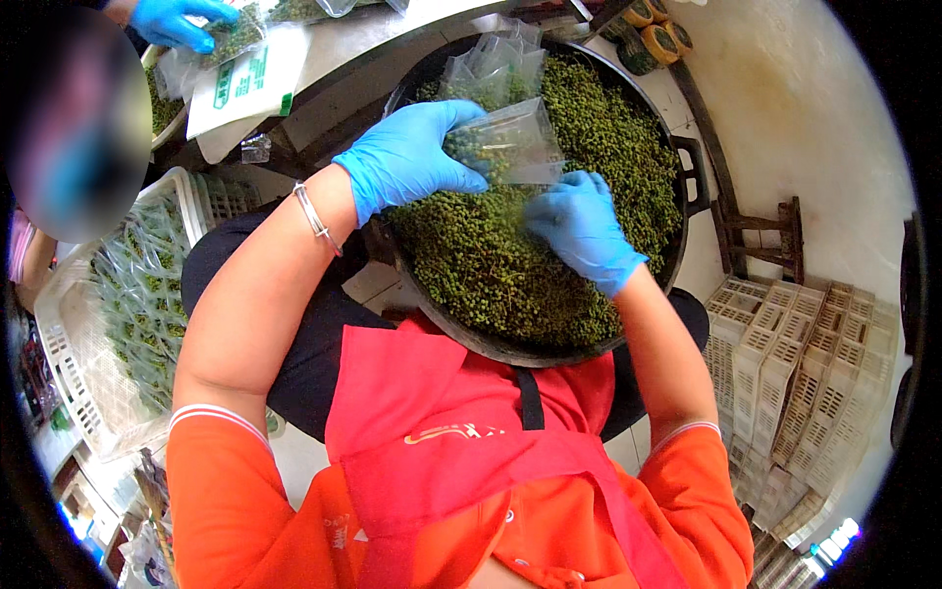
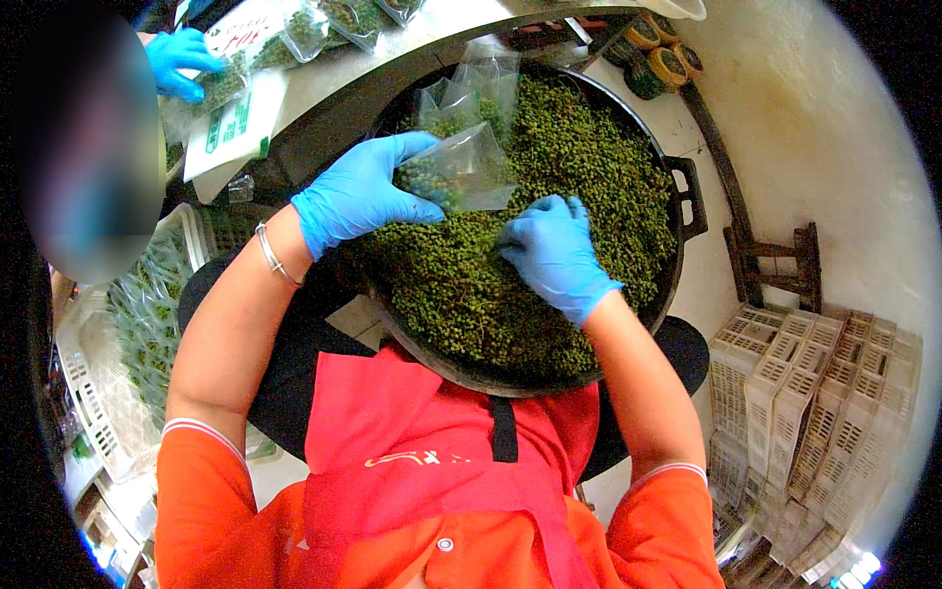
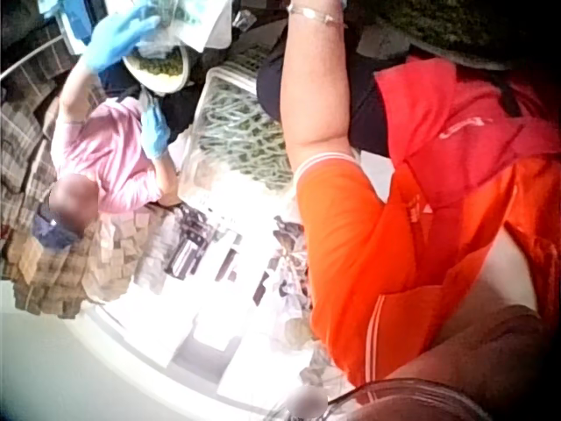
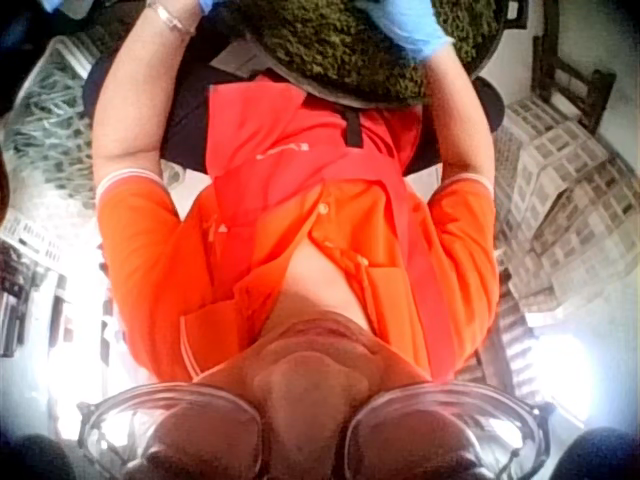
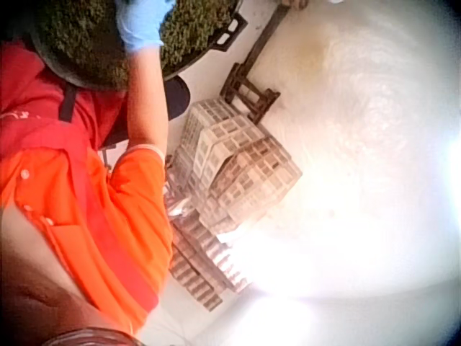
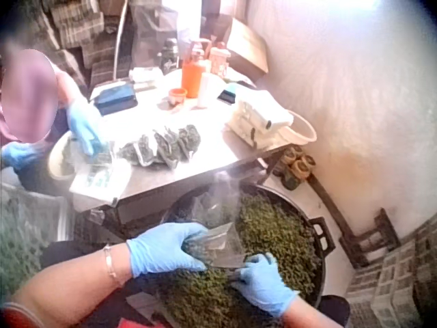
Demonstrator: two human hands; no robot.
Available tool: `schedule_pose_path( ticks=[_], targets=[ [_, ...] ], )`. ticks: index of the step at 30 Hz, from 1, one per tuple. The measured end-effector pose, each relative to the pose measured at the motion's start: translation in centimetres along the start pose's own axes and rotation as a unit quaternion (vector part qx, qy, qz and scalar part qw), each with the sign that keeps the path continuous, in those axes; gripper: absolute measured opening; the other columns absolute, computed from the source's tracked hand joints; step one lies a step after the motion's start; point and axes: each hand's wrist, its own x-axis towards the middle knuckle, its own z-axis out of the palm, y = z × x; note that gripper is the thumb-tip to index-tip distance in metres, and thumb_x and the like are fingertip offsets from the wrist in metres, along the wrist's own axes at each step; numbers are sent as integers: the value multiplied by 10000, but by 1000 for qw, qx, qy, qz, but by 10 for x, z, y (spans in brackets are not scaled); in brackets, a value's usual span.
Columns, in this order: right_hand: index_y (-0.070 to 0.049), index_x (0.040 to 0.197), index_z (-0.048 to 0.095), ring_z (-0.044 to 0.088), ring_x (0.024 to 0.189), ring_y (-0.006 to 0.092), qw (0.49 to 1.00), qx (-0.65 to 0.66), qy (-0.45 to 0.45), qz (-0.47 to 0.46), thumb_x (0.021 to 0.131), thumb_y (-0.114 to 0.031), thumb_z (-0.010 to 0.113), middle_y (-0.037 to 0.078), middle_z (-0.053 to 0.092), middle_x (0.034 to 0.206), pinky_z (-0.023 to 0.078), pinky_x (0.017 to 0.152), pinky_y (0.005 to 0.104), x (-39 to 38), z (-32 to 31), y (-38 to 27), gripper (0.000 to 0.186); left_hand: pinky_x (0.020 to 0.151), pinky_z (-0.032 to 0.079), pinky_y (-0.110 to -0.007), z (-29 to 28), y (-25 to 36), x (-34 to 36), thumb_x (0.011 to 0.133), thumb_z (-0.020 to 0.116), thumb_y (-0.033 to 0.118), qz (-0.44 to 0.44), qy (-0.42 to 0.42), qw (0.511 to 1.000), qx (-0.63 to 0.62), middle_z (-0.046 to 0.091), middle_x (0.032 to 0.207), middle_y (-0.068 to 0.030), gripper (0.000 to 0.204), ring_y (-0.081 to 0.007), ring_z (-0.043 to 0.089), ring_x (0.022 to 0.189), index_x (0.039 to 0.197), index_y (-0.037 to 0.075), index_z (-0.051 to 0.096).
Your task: The person scoops dried green vegetables from a large metal bowl and places them into small clear plastic bags. They then seal the bags and place them into a white plastic basket. The process is repeated continuously throughout the clip.
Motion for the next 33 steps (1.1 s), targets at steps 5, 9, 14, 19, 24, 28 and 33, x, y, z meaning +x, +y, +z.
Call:
schedule_pose_path(
  ticks=[5,9,14,19,24,28,33],
  targets=[
    [-105,913,762,637,927,247,970,204,132,3,764,-51,783,63,701,947,501,867,363,-14,-82,-2,160,928,505,-326,-10,8,-2,726,855,131,-40,-78,994,68,728,1062,-79,492,-160,647,974,1162,-3,673],
    [-94,939,766,643,954,258,963,171,190,-80,782,-41,767,87,699,947,500,888,371,3,-108,-38,165,897,510,-307,11,16,-6,756,839,99,8,-85,994,-67,717,1060,-35,453,-125,630,967,1161,-1,661],
    [-105,1070,755,646,1096,293,944,317,83,-25,893,-184,689,119,722,1040,447,1013,435,14,-105,-57,205,925,497,-291,11,19,-5,782,820,82,-32,-61,994,-79,700,1052,-8,423,-98,608,974,1171,19,667],
    [-150,978,756,646,1033,290,969,119,140,-166,789,-94,727,61,734,1041,468,943,418,28,-75,-53,200,904,507,-298,26,22,-12,799,824,145,-9,-14,993,-116,704,1043,-14,404,-99,609,973,1144,13,659],
    [-176,883,750,643,968,250,967,87,167,-170,732,-90,747,-8,737,946,440,939,439,44,-65,-42,175,906,510,-317,14,19,-19,795,840,298,92,74,992,43,698,1070,-121,582,-162,639,993,1267,28,632],
    [-188,913,756,590,1081,271,984,-104,116,-91,768,-148,740,18,701,992,334,1052,615,62,-79,-19,151,813,529,-340,-56,40,-27,809,805,406,18,292,953,76,714,971,-129,499,-194,673,895,1149,62,685],
    [-148,940,738,576,1101,299,945,-111,291,-105,760,-201,786,56,688,993,345,1026,586,91,-67,-3,194,743,531,-409,-123,-9,-38,820,737,489,-142,418,844,304,707,803,-138,408,-298,698,791,918,93,715]
  ],
)
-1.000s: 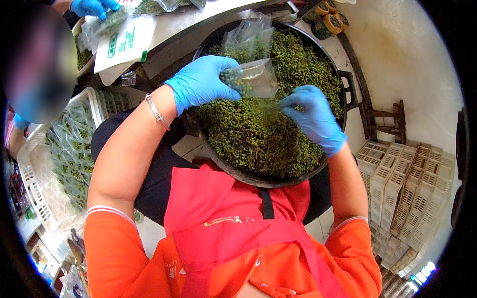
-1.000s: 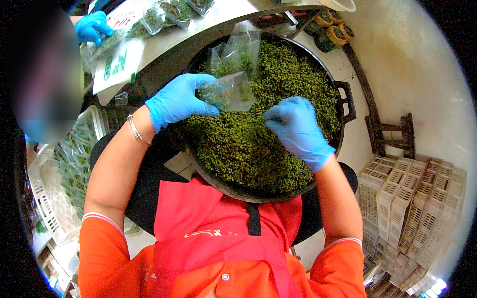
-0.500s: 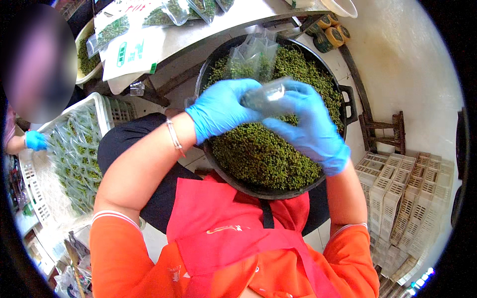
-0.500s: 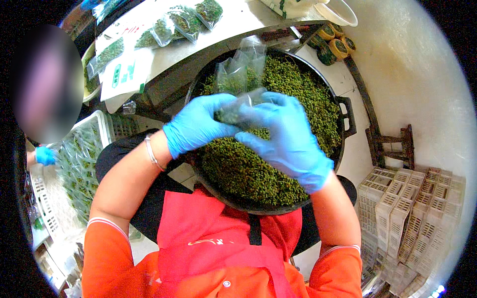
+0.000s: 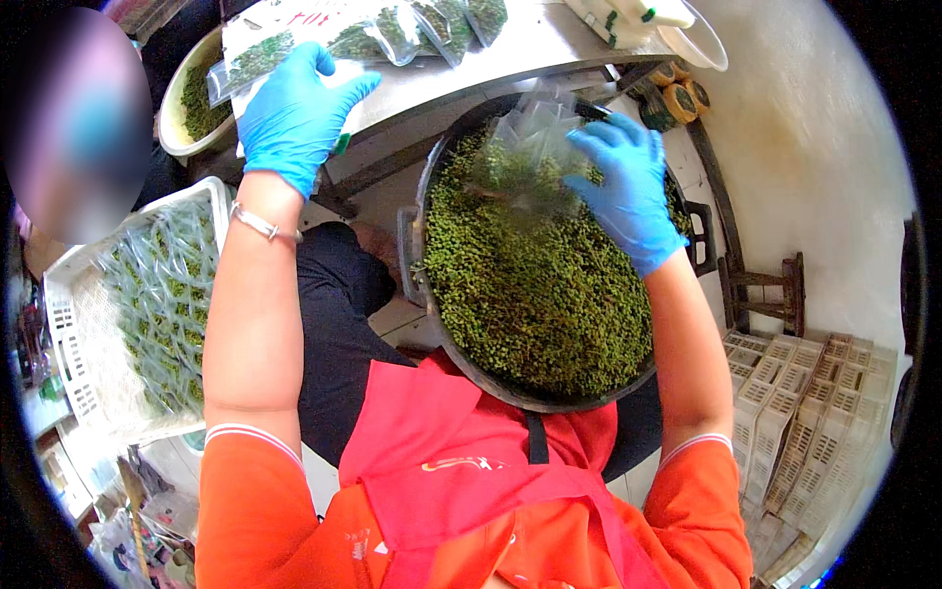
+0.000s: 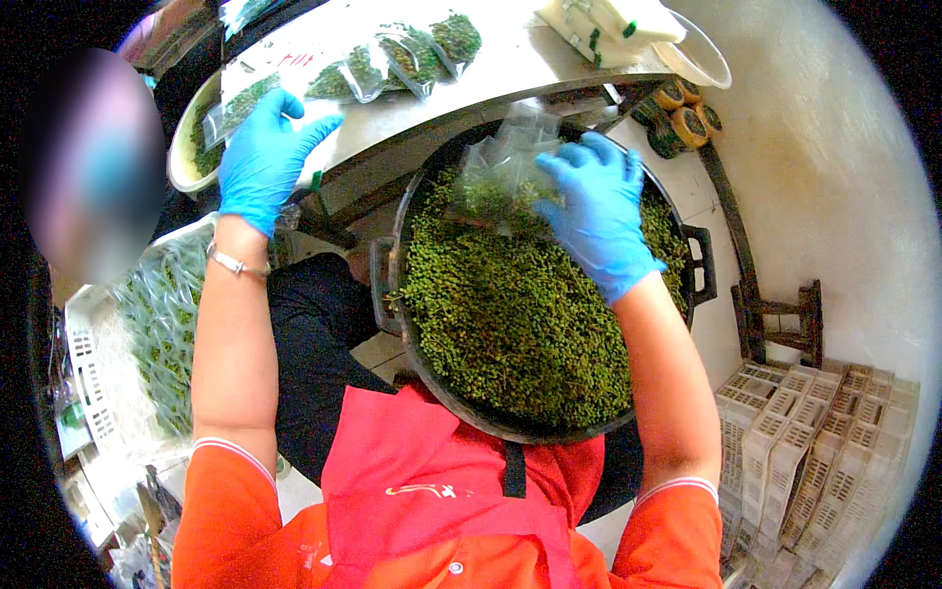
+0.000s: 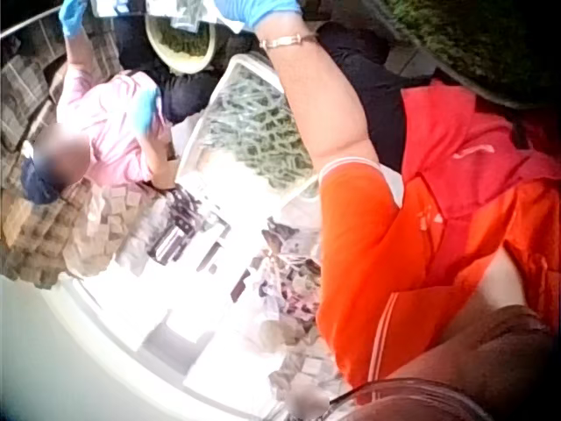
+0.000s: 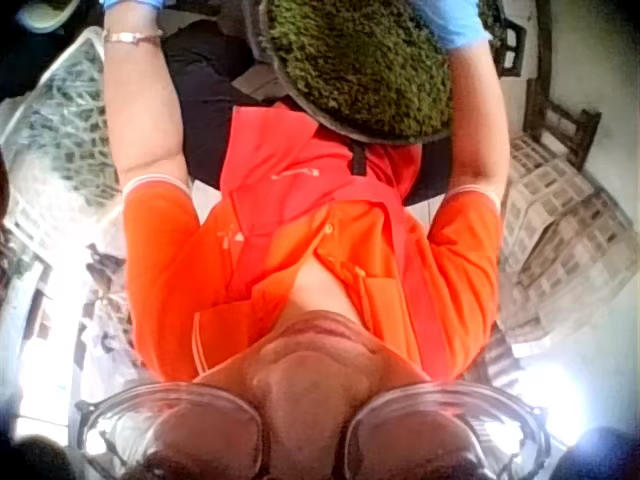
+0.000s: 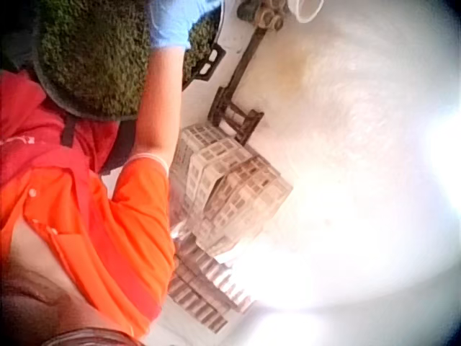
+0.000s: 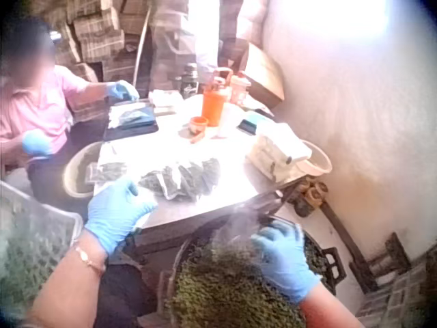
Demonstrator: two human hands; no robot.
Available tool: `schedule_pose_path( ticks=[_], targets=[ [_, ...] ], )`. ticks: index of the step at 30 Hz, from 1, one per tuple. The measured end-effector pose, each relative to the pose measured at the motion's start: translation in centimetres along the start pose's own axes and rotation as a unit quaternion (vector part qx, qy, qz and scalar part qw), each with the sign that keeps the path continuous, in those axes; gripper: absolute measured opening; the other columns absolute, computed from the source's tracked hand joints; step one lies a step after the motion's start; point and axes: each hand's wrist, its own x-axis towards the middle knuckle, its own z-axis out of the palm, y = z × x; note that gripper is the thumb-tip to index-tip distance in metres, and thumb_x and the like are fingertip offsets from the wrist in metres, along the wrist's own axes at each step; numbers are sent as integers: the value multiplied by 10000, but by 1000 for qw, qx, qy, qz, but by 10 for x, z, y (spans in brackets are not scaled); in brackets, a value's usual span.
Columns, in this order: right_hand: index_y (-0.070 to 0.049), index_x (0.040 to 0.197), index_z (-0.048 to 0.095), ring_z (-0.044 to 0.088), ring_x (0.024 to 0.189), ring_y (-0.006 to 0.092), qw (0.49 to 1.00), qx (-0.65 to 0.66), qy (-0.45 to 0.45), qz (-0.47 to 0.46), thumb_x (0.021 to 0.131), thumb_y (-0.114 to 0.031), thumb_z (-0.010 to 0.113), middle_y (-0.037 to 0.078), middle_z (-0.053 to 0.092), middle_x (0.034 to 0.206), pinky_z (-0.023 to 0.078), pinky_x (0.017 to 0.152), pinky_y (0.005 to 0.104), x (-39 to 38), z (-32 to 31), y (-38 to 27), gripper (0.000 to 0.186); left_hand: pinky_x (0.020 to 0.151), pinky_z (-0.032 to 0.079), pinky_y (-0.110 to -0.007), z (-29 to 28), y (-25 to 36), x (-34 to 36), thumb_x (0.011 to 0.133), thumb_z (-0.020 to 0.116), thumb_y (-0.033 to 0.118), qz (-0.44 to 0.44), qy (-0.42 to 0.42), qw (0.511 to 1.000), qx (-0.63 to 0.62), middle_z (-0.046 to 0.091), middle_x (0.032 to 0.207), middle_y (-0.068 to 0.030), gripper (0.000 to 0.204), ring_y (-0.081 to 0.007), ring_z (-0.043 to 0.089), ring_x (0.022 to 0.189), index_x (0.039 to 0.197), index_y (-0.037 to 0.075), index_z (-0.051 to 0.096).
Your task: The person scoops dried green vegetables from a large metal bowl and places them into small clear plastic bags. They then seal the bags and place them into a white plastic basket. The process is repeated continuously throughout the clip.
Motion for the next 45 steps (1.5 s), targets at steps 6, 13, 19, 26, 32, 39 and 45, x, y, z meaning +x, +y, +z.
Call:
schedule_pose_path(
  ticks=[6,13,19,26,32,39,45],
  targets=[
    [-123,1186,686,538,1224,375,918,211,-336,25,824,-306,757,149,641,1231,467,929,539,-49,0,-72,412,758,527,-405,14,-32,4,868,676,351,-2,-54,998,26,711,849,-180,332,-297,694,779,912,24,712],
    [-122,1323,590,551,1189,391,939,108,-327,-5,819,-367,720,146,601,1274,500,966,501,-95,27,-88,575,724,517,-383,20,-29,1,868,684,347,6,-55,998,44,694,827,-171,320,-269,675,761,905,30,689],
    [-127,1181,672,575,1112,367,943,99,-317,27,800,-330,731,97,646,1226,506,916,492,-117,-4,-53,436,668,506,-298,34,-35,10,863,706,186,-43,-70,990,-116,674,745,-71,157,-133,616,679,877,30,694],
    [-101,1243,685,535,1244,368,964,204,-148,84,839,-287,763,155,643,1278,393,1091,465,-98,-32,-61,452,588,444,-280,22,-16,-6,926,730,280,-90,22,949,-302,585,668,-6,267,-85,497,624,835,52,627],
    [56,1378,515,647,1042,176,805,497,-69,316,955,-155,646,153,695,1158,512,922,340,-39,-36,-83,490,670,506,-397,22,105,-102,878,639,140,245,-204,945,-65,656,868,-127,122,-293,650,800,975,73,607],
    [-115,1374,579,547,1235,412,933,178,-280,140,808,-492,765,215,578,1362,412,1063,530,-104,7,-50,705,742,545,-403,36,85,-91,885,690,183,285,-159,920,-216,714,957,-140,161,-311,697,850,1014,93,724],
    [-275,1472,475,431,1331,448,933,50,-342,97,662,-446,854,181,404,1523,395,1079,573,-122,0,-65,910,736,530,-402,50,77,-95,901,651,254,162,-264,928,-207,698,903,-172,230,-332,677,800,1001,52,697]
  ],
)
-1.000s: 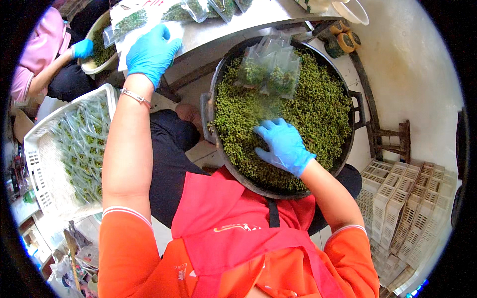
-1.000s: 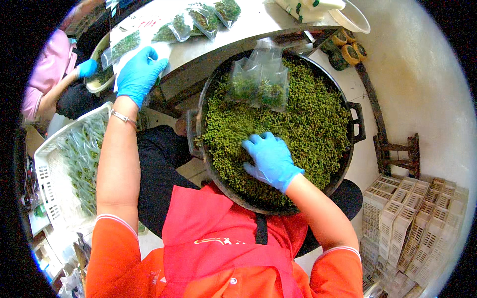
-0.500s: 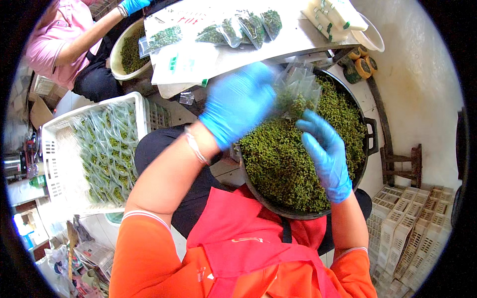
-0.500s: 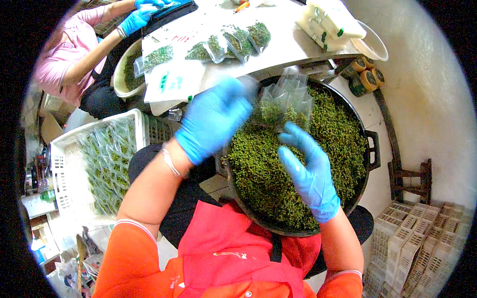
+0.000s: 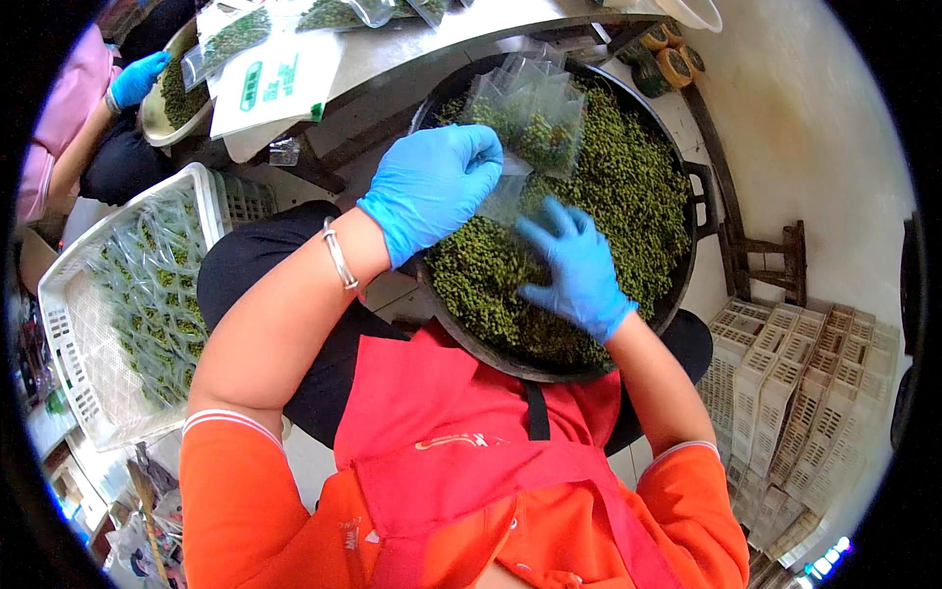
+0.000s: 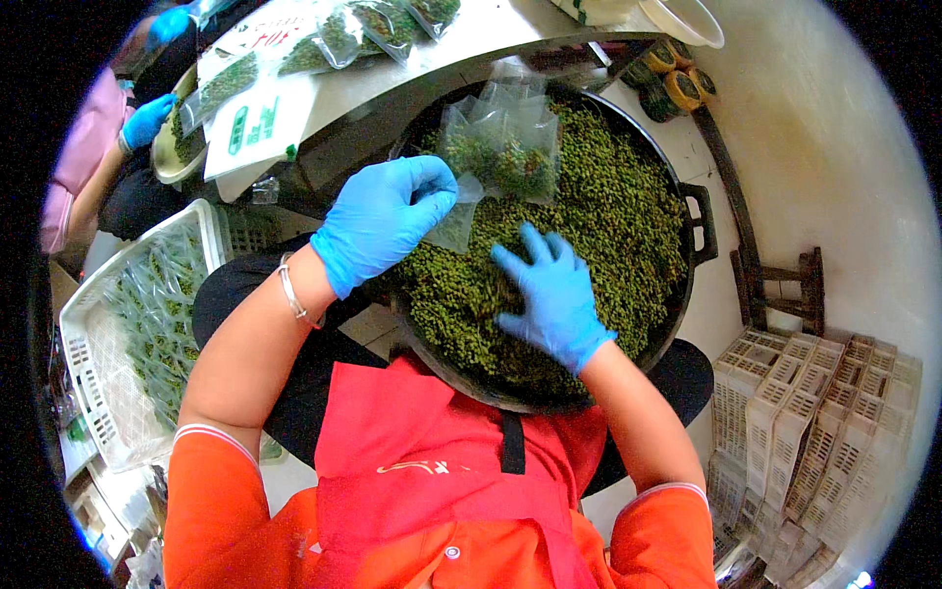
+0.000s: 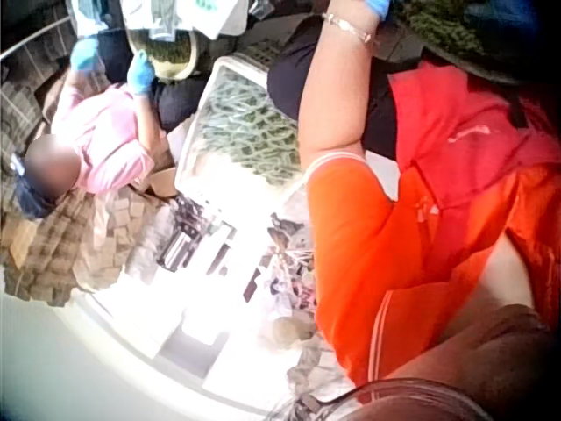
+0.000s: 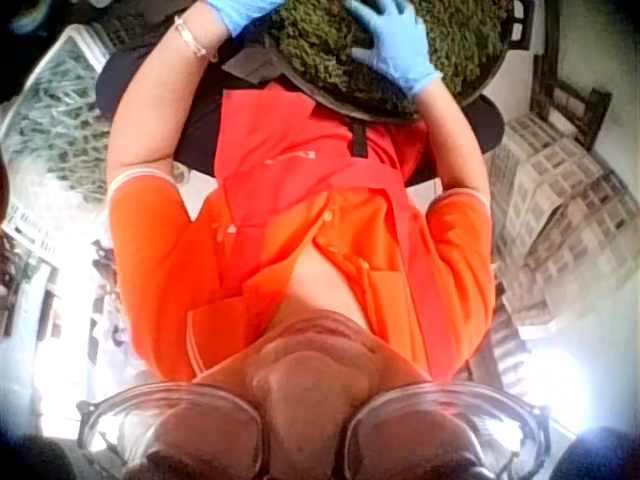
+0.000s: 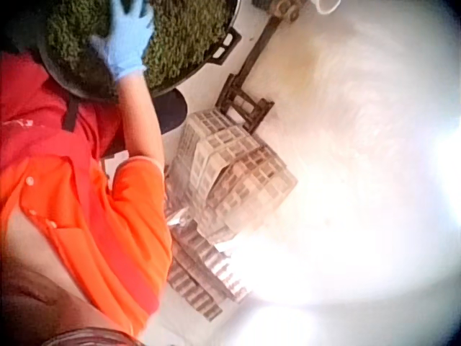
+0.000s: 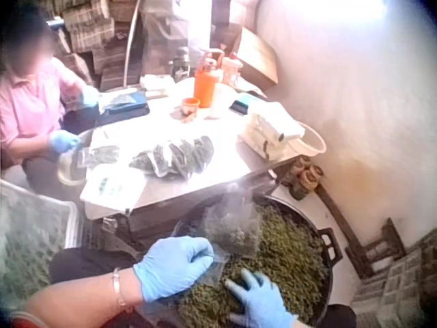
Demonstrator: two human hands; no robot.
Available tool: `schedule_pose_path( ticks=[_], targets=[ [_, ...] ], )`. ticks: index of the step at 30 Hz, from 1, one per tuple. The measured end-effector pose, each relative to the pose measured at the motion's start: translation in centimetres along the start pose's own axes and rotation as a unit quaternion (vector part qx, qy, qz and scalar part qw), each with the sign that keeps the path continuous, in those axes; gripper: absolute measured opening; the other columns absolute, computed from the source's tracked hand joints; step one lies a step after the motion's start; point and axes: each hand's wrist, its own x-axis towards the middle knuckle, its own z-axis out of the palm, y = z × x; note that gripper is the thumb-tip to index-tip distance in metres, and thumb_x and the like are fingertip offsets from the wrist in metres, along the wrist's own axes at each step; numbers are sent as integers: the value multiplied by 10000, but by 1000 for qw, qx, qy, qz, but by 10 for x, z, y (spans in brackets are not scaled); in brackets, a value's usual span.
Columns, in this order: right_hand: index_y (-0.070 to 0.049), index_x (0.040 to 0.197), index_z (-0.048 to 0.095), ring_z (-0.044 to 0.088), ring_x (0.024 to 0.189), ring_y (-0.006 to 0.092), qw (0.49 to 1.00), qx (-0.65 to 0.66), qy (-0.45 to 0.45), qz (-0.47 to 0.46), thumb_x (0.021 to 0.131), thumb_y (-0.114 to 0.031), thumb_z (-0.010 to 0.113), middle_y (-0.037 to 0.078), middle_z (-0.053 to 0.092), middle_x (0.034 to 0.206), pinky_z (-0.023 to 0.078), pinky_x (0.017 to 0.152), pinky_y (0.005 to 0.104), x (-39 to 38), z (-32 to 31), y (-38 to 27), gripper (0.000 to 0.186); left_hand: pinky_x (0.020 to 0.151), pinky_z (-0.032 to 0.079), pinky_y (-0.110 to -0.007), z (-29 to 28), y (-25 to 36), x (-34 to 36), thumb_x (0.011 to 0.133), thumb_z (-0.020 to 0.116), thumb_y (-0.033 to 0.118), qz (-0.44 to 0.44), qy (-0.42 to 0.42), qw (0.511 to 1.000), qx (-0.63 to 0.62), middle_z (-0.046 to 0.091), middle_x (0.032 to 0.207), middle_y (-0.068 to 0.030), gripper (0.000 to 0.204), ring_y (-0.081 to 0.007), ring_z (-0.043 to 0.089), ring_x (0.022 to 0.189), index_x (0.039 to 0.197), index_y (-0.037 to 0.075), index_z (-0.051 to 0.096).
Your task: The person scoops dried green vegetables from a large metal bowl and places them into small clear plastic bags. They then seal the bags and place them into a white plastic basket. The process is repeated continuously throughout the clip.
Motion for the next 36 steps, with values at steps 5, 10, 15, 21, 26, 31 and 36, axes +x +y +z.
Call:
schedule_pose_path(
  ticks=[5,10,15,21,26,31,36],
  targets=[
    [-237,1334,586,552,1152,403,999,6,0,49,673,-309,844,144,560,1314,547,858,507,32,5,0,714,721,524,-434,35,-19,22,888,610,290,-60,-129,990,-18,679,866,-213,299,-344,675,750,971,15,694],
    [-133,1189,676,659,970,328,995,96,11,6,690,-196,808,146,672,1032,560,842,442,5,3,0,520,642,524,-309,57,-31,22,891,676,103,-114,-136,960,-217,649,764,-74,123,-150,665,698,958,24,610],
    [-14,1234,662,651,917,99,801,584,25,128,757,12,748,55,717,1054,542,856,265,-11,-30,22,485,663,509,-326,70,-37,19,889,682,146,-53,-152,966,-204,640,779,-76,180,-151,624,714,981,3,622],
    [4,1260,641,636,1042,148,845,531,7,69,803,-126,825,83,695,1162,511,945,307,8,-47,28,510,694,487,-302,80,-29,19,889,699,170,-33,-119,973,-195,615,817,-56,212,-107,545,743,996,3,626],
    [-24,1154,677,680,984,307,909,380,153,82,866,-185,743,174,676,1106,534,874,377,11,-30,28,337,690,482,-280,80,-14,14,903,691,141,-107,-40,961,-252,613,826,-31,168,-91,532,740,973,9,615],
    [-16,1118,602,633,928,423,974,115,173,89,749,-62,750,206,617,1000,540,751,471,20,-31,1,399,721,496,-278,85,-4,4,905,688,138,-74,-30,974,-213,617,821,-36,166,-93,559,762,978,13,608],
    [-19,1275,473,657,1014,296,901,387,149,129,735,-107,817,196,617,1171,541,868,385,8,-45,-8,646,745,495,-274,87,-11,1,912,678,119,-63,-29,970,-231,621,835,-34,144,-89,562,789,981,17,602]
  ],
)
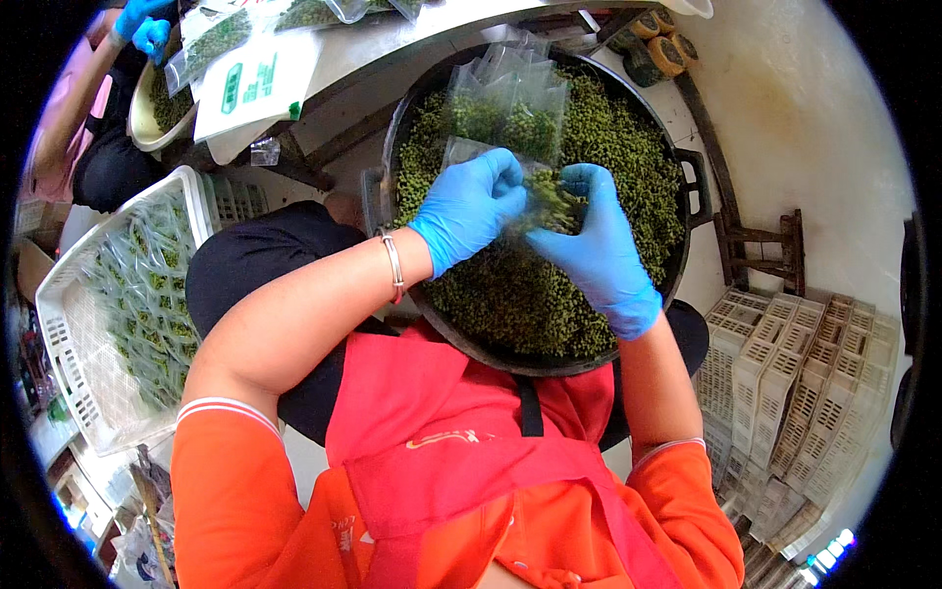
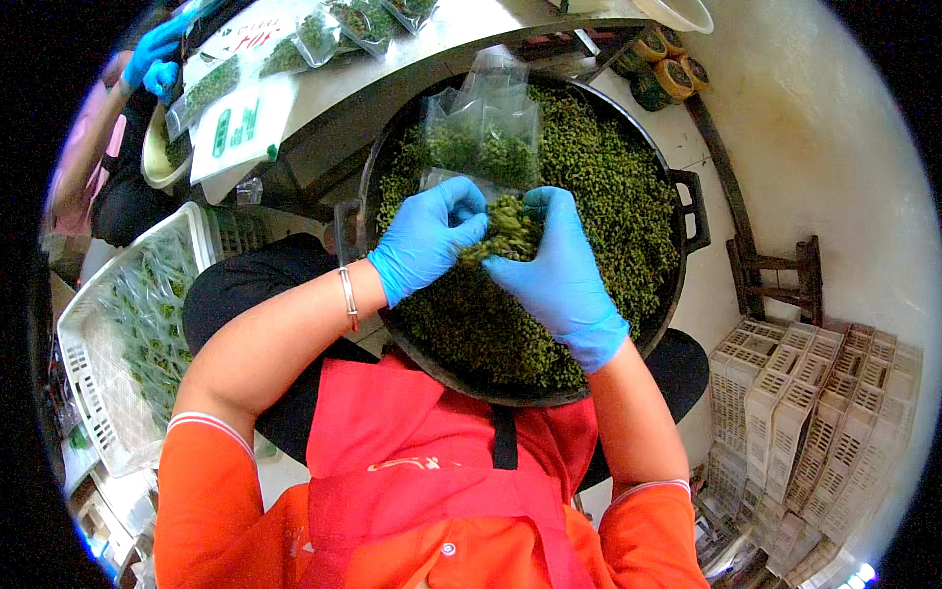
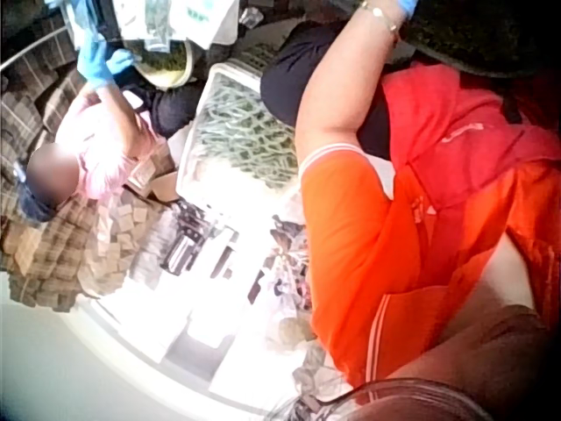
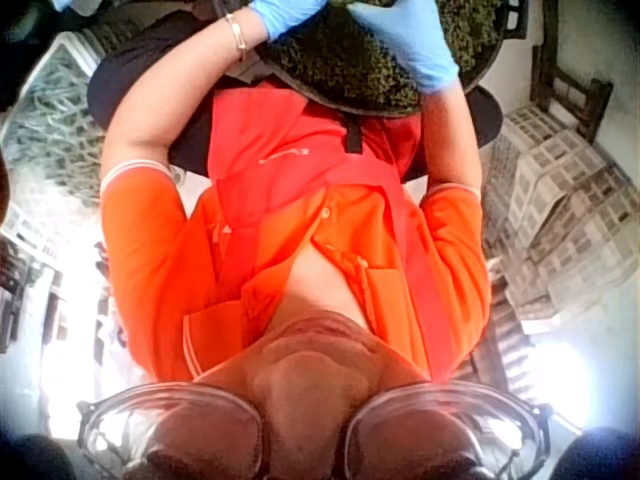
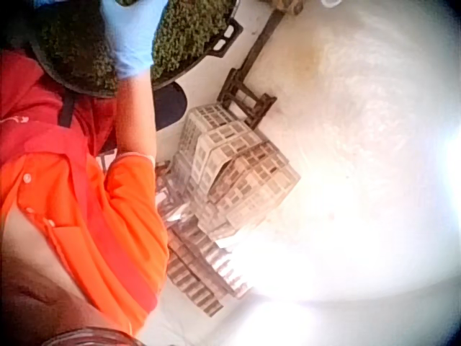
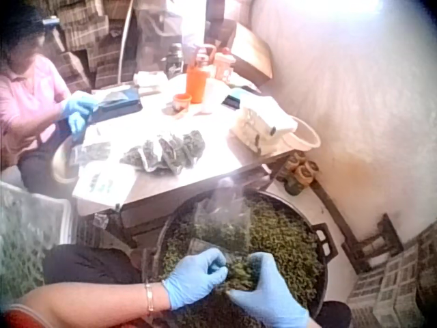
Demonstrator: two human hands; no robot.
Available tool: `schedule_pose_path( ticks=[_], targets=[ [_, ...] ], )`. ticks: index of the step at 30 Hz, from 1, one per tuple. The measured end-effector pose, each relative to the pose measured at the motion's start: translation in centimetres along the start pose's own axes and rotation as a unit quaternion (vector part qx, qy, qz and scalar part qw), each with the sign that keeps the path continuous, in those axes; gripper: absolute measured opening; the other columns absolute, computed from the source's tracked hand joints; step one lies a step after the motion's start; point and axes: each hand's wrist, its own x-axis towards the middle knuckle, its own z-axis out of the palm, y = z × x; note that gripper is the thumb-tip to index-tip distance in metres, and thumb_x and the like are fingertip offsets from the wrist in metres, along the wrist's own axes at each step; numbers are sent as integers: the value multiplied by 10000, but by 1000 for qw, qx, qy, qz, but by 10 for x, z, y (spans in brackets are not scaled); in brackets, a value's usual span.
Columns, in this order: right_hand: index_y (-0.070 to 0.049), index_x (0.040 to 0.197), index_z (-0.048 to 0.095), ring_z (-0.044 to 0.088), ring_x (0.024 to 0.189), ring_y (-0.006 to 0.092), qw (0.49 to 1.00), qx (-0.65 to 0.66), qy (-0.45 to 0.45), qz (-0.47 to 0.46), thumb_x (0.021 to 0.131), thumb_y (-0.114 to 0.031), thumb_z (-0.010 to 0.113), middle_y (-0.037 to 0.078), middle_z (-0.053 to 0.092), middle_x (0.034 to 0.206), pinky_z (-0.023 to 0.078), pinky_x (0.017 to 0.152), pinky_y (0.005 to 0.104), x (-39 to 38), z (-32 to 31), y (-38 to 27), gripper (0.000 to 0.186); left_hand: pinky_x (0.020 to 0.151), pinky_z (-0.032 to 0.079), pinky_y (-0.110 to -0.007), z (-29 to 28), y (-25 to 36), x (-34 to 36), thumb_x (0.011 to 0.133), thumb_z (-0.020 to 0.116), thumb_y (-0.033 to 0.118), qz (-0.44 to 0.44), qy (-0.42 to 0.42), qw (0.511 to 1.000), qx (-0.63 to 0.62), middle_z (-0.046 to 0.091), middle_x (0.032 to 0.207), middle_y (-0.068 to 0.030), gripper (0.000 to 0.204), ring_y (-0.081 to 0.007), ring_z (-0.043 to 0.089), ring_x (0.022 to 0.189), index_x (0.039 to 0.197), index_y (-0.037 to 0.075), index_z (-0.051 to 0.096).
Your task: The person scoops dried green vegetables from a large metal bowl and places them into small clear plastic bags. They then seal the bags and place them into a white plastic basket. The process is repeated continuously throughout the clip.
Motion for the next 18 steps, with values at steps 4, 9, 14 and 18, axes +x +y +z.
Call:
schedule_pose_path(
  ticks=[4,9,14,18],
  targets=[
    [-13,1139,604,637,1006,219,989,148,-4,18,760,-150,858,124,622,1204,525,906,342,1,-1,16,476,785,487,-246,-2,6,1,921,648,35,-24,0,991,-135,625,922,-5,102,-68,564,872,1010,29,599],
    [-3,1113,657,633,946,200,989,-30,89,-110,772,-176,849,128,667,1087,500,871,302,11,-8,26,428,798,489,-242,-5,18,-6,913,663,30,3,9,988,-153,622,967,1,136,-61,562,890,1039,33,612],
    [-22,996,611,559,831,92,930,332,-81,133,814,-146,775,1,620,885,472,783,258,13,-8,17,274,759,500,-257,-5,31,-18,906,672,43,59,-2,990,-129,631,895,-8,154,-73,578,835,1051,36,622],
    [-29,973,601,564,772,98,974,209,-14,84,811,-81,696,11,642,854,485,706,282,14,9,33,195,684,520,-327,-3,37,-23,884,683,89,174,16,979,102,663,836,-118,170,-221,667,747,1038,48,624]
  ],
)
